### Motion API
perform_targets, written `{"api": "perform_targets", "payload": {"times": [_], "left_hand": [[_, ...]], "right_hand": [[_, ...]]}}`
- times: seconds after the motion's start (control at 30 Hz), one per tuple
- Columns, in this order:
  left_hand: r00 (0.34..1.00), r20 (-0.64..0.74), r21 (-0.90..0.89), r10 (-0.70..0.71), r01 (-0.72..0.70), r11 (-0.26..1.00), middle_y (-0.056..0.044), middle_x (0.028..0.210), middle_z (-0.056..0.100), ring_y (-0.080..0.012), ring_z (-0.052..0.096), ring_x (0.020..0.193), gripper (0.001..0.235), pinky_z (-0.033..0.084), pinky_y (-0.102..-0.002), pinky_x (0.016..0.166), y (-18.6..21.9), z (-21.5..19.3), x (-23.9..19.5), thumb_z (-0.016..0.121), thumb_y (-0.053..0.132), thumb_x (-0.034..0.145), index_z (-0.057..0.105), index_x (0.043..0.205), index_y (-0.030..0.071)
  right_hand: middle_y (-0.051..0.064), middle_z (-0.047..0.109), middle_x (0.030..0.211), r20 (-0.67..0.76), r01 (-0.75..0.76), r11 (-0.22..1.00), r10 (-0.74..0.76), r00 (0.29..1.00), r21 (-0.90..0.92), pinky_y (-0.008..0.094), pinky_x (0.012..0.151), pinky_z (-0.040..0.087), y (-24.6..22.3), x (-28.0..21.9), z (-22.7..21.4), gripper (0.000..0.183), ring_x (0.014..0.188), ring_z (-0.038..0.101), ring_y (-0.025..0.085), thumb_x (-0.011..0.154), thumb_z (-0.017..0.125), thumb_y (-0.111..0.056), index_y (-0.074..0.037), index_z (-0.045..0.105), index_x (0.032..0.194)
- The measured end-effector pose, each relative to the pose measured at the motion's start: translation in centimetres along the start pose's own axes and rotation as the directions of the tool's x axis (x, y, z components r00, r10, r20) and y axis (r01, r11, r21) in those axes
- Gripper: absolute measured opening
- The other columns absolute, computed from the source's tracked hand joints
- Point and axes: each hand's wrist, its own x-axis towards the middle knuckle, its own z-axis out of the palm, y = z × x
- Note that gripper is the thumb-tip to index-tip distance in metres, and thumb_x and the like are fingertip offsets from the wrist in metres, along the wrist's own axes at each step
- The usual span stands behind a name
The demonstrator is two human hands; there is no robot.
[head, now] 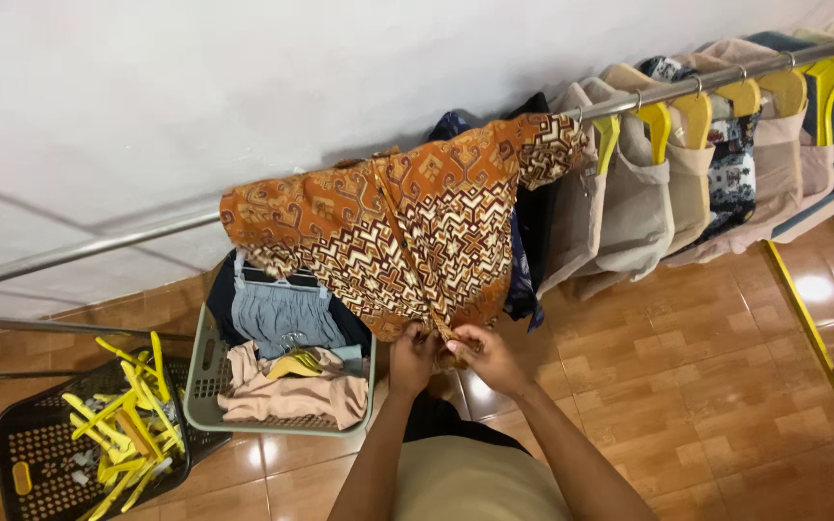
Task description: The person buttons a light pink blouse and a patterned orange blouse while they hang on a metal clothes rack. The person then places the buttoned garments back on the rack using yellow hangers.
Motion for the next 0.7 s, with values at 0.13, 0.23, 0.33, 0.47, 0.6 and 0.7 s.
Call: {"api": "perform_targets", "payload": {"times": [0.13,0.23,0.33,0.47,0.6,0.7], "left_hand": [[0.992,-0.002,-0.185,-0.124,0.122,0.975,-0.008,0.077,0.068,-0.0122,0.056,0.068,0.022,0.046,-0.031,0.06,1.7,-0.6,-2.3,0.075,0.018,0.096,0.071,0.094,-0.003],[0.915,0.041,-0.051,-0.402,0.404,0.913,-0.011,0.067,0.063,-0.018,0.057,0.057,0.022,0.042,-0.034,0.054,2.4,-1.4,-3.7,0.07,0.024,0.098,0.074,0.102,0.003],[0.999,-0.039,-0.017,0.028,-0.028,0.999,-0.003,0.084,0.072,-0.0064,0.062,0.076,0.021,0.051,-0.025,0.07,1.6,-1.6,-4.7,0.069,0.02,0.099,0.073,0.103,0.001],[0.998,-0.02,-0.084,-0.051,0.049,0.995,-0.004,0.088,0.069,-0.0092,0.059,0.077,0.026,0.049,-0.027,0.07,-0.8,-1.6,-5.9,0.061,0.017,0.1,0.071,0.117,0.001],[0.996,-0.055,-0.222,-0.077,0.063,0.973,-0.004,0.097,0.075,-0.0087,0.067,0.086,0.027,0.054,-0.026,0.078,-2.9,-0.9,-6.3,0.07,0.012,0.096,0.072,0.119,-0.002],[0.987,-0.085,-0.326,-0.135,0.1,0.94,-0.007,0.097,0.079,-0.0096,0.071,0.087,0.028,0.057,-0.025,0.078,-3.3,-0.3,-6.3,0.078,0.008,0.089,0.073,0.114,-0.003]], "right_hand": [[0.0,0.072,0.089,-0.041,-0.112,0.987,0.108,0.993,-0.114,0.026,0.075,0.052,-1.0,-1.0,-0.7,0.024,0.08,0.061,0.007,0.095,0.073,-0.025,-0.004,0.074,0.106],[-0.001,0.073,0.086,-0.063,-0.16,0.961,0.15,0.987,-0.224,0.027,0.07,0.052,-1.4,-0.9,-0.4,0.022,0.075,0.06,0.006,0.093,0.074,-0.027,-0.007,0.074,0.103],[0.0,0.069,0.085,-0.058,-0.118,0.971,0.108,0.992,-0.21,0.027,0.069,0.05,-1.2,-1.1,0.7,0.023,0.075,0.057,0.007,0.092,0.077,-0.026,-0.006,0.073,0.102],[0.0,0.069,0.083,-0.148,-0.387,0.845,0.358,0.922,-0.368,0.031,0.065,0.044,-0.9,-1.6,1.6,0.025,0.067,0.05,0.014,0.093,0.075,-0.032,-0.012,0.075,0.108],[-0.003,0.071,0.083,-0.065,-0.058,0.977,0.046,0.997,-0.206,0.026,0.071,0.051,0.1,-2.2,2.0,0.021,0.076,0.059,0.005,0.092,0.075,-0.025,-0.006,0.074,0.102],[-0.003,0.073,0.082,-0.038,-0.052,0.982,0.046,0.998,-0.179,0.027,0.072,0.051,1.0,-2.6,2.5,0.02,0.076,0.059,0.005,0.092,0.076,-0.023,-0.005,0.075,0.099]]}}
